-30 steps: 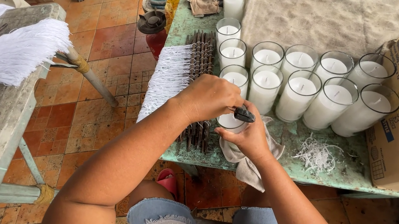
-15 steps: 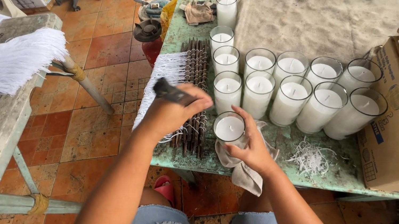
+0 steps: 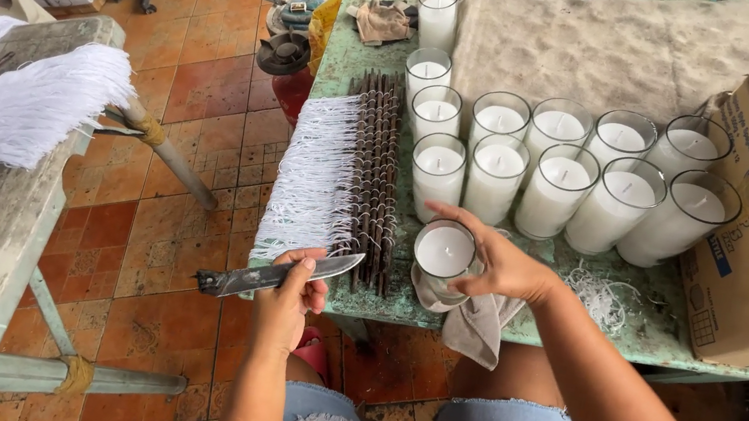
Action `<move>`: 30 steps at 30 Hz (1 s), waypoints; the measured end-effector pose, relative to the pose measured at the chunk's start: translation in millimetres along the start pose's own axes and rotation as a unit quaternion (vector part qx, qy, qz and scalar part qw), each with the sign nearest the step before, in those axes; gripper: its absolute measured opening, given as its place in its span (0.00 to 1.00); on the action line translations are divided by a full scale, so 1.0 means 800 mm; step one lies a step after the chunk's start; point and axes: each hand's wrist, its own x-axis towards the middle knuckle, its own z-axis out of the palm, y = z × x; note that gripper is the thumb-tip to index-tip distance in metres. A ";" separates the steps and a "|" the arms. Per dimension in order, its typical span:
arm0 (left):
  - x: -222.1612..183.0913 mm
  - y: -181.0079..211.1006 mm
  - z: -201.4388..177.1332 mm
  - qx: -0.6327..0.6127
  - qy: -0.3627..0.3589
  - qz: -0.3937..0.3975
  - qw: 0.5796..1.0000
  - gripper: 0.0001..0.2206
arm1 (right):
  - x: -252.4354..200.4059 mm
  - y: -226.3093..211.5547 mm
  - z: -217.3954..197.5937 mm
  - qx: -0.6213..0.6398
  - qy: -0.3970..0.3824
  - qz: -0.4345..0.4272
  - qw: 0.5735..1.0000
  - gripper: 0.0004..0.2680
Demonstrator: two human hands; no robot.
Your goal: Cleaning glass jars with a cloth and inserting candle wicks into them on a workbench.
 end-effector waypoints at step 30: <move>-0.064 0.029 0.152 0.067 -0.114 0.130 0.983 0.15 | -0.022 0.026 0.112 -0.099 0.434 -0.066 0.893 0.34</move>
